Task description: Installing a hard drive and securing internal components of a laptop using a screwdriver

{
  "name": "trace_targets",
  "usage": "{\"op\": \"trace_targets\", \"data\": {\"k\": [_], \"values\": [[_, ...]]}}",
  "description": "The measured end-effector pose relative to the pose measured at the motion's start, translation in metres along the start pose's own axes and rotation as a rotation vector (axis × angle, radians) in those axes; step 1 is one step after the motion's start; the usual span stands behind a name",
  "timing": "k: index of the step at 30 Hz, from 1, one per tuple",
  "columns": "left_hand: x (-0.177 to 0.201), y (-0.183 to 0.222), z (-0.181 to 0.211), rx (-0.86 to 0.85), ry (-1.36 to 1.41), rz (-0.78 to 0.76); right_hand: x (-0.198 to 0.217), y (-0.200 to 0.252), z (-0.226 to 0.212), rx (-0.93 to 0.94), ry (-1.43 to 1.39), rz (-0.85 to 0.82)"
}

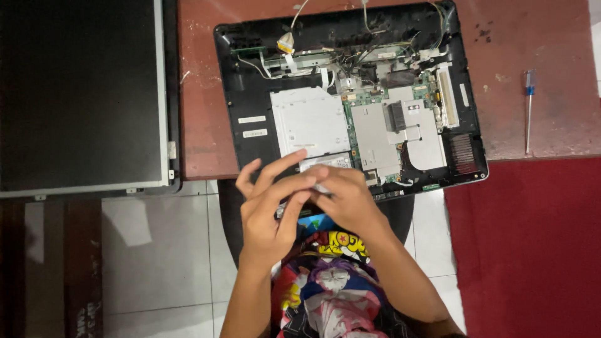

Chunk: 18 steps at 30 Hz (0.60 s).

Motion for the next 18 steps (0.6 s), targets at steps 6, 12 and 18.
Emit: {"op": "trace_targets", "data": {"k": [6,12,18], "values": [[0.000,-0.006,-0.005,-0.016,-0.001,0.066,0.001,0.006,0.023,0.002,0.041,0.029],[-0.005,-0.011,-0.003,-0.025,0.014,0.031,0.002,-0.004,0.005,-0.107,-0.036,-0.057],[-0.011,-0.001,-0.002,0.043,0.074,-0.039,0.012,0.008,0.015,-0.120,0.016,-0.023]]}}
Point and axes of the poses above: each hand's wrist, its own y-axis away from the middle knuckle, its own x-axis out of the back of the hand, z = x × y, the point moved 7 cm from there along -y, towards the middle knuckle, and after that the axes turned 11 degrees about z, right-handed, at the moved point
